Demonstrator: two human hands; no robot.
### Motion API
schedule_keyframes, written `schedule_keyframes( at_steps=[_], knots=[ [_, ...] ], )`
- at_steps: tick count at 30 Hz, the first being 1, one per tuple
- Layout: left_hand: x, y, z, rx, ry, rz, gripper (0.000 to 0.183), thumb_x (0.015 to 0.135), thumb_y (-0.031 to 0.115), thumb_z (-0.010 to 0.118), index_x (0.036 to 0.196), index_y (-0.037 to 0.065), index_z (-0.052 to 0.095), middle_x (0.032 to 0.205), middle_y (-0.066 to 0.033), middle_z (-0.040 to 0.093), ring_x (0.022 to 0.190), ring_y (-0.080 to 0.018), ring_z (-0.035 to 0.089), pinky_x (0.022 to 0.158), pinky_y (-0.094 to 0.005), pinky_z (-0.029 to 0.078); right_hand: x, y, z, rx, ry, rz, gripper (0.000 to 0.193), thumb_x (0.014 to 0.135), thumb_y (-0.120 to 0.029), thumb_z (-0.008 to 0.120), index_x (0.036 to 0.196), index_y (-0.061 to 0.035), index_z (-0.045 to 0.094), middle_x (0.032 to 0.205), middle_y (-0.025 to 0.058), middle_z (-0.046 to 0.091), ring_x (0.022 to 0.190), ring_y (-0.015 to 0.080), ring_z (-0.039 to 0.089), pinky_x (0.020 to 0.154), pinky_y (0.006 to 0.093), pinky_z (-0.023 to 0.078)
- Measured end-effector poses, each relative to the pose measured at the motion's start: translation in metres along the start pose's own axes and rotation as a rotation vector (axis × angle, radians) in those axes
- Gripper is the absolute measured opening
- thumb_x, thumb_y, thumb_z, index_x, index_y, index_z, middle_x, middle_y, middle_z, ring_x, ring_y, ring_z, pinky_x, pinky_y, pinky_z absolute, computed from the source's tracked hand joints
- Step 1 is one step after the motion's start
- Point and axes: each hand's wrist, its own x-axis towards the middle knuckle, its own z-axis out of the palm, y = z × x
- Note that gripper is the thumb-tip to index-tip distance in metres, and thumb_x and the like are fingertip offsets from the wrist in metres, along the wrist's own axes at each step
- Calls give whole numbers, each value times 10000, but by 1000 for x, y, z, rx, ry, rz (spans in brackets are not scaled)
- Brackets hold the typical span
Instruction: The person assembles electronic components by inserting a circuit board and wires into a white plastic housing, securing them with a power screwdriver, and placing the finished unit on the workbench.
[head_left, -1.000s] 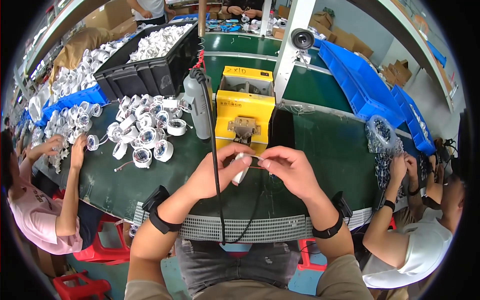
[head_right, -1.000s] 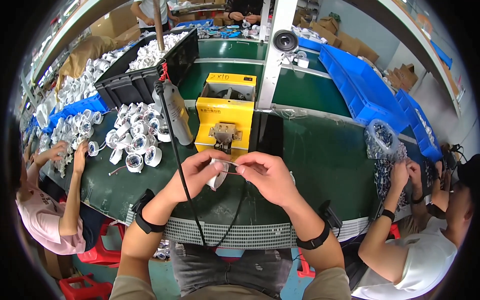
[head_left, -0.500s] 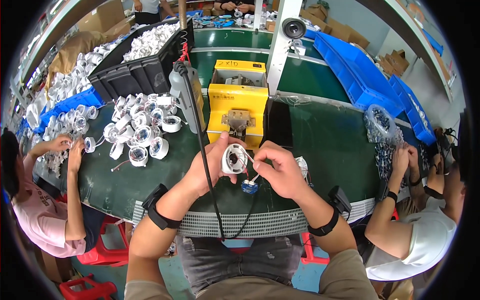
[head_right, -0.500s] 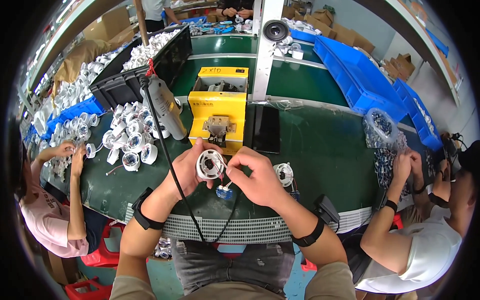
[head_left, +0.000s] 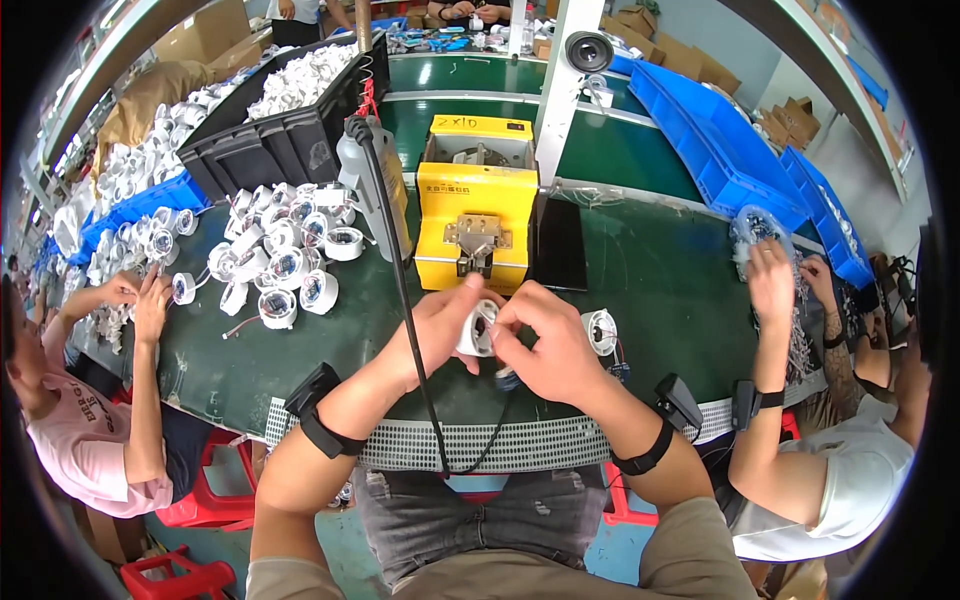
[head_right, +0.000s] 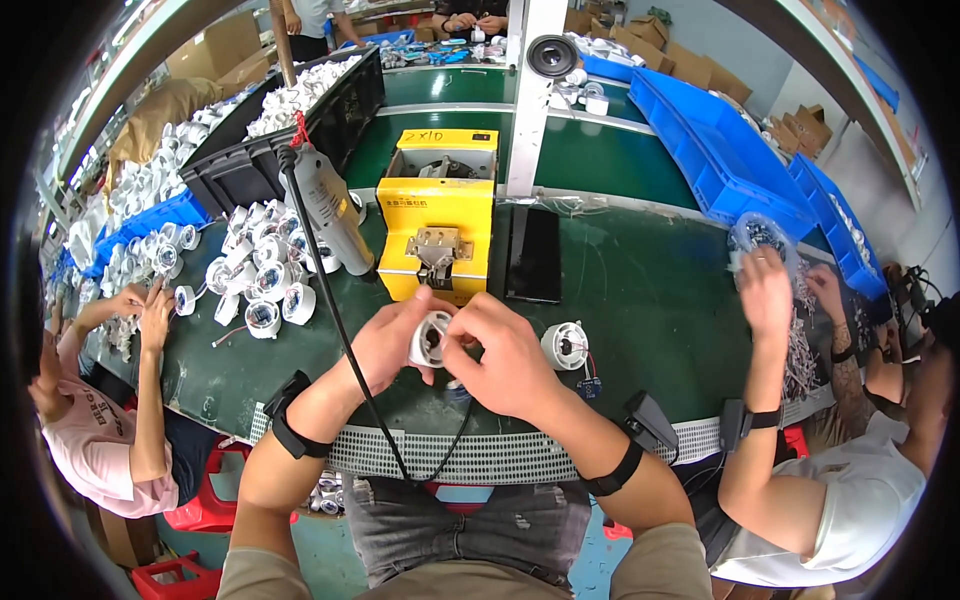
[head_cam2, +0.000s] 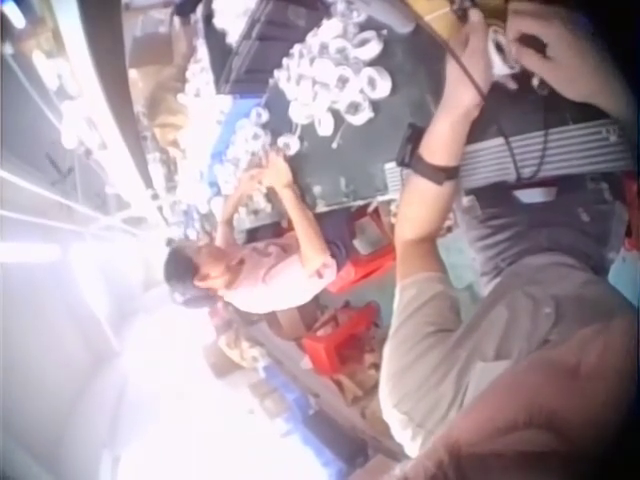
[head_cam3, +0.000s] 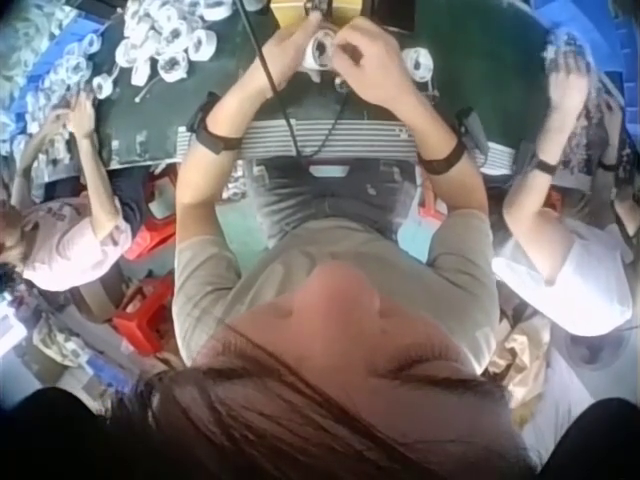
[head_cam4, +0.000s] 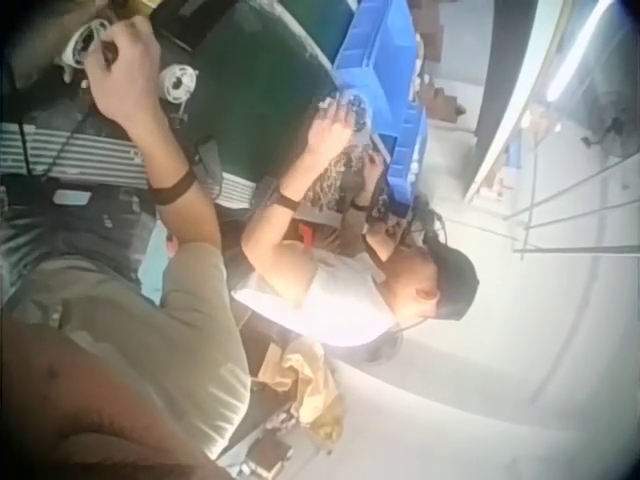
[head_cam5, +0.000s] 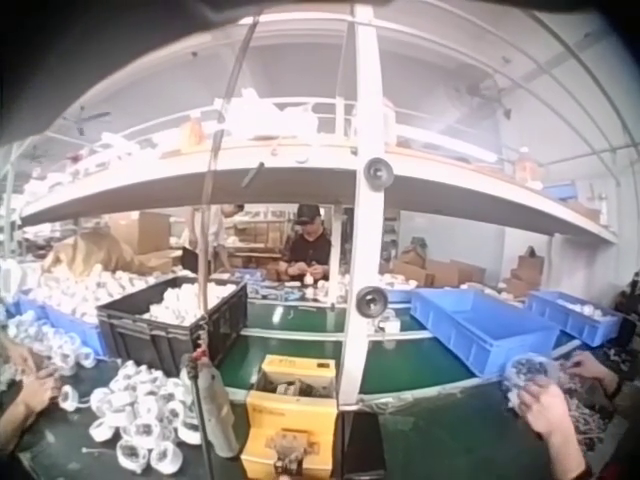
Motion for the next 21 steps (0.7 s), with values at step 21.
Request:
schedule_keyframes(
  at_steps=[21],
  knots=[
    [-6,-5,10,-234,-112,435,465,1002,408,390,1265,36,482,1268,-119,527,1104,-203,548,937,-358,448,0,-7,2,525,118,206,152,873,12,623,1022,22,650,875,79,657,743,116,633,646,227,521]
  ],
)
